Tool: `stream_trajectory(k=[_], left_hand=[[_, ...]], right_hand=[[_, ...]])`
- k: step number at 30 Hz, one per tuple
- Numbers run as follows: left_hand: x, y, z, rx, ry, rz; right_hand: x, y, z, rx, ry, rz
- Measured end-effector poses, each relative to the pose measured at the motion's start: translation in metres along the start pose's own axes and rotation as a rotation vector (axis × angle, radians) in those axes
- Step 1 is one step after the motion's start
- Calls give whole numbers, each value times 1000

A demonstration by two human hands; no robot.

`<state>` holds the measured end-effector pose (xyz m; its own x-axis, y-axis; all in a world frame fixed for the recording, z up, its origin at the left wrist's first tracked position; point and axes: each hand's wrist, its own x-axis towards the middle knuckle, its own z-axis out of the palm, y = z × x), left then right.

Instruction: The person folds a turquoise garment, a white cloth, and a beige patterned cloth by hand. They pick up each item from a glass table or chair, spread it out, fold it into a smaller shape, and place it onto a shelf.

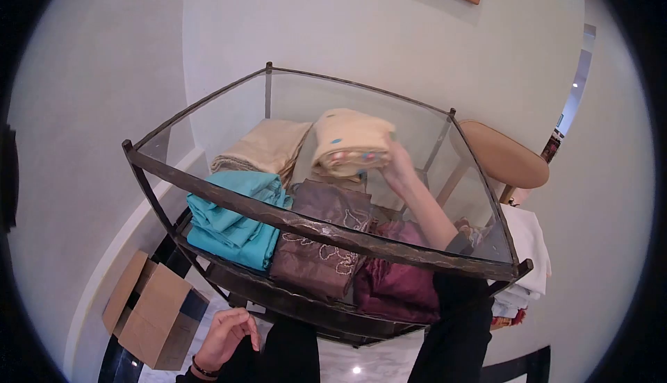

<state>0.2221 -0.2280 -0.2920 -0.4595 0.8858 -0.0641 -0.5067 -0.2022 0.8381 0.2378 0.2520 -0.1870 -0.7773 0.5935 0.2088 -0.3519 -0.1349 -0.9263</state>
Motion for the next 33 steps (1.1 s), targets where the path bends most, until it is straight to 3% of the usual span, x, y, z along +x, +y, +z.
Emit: stream_trajectory(k=[5, 8, 11, 14, 20, 22, 26, 29, 33], left_hand=[[-2, 3, 0, 11, -2, 15], [-4, 4, 0, 9, -7, 20], [-5, 5, -1, -10, -14, 19], [-6, 5, 0, -44, -37, 13], [-12, 3, 11, -45, -98, 5], [-16, 4, 15, -29, -104, -2], [-23, 5, 22, 6, -124, 20], [-30, 5, 28, 13, -137, 29], [-39, 5, 36, 38, -164, 59]], right_hand=[[-20, -39, -25, 227, 136, -74], [1, -24, -114, 373, 160, -203], [-52, -54, -70, 406, 476, -209], [-76, -65, -81, 474, 623, -307], [-101, -35, -210, 44, 388, -658], [-110, -52, -216, 134, 409, -664], [-138, -106, -201, 322, 459, -678], [-141, -163, -182, -96, 375, -909], [-163, -232, -117, -61, 344, -899]])
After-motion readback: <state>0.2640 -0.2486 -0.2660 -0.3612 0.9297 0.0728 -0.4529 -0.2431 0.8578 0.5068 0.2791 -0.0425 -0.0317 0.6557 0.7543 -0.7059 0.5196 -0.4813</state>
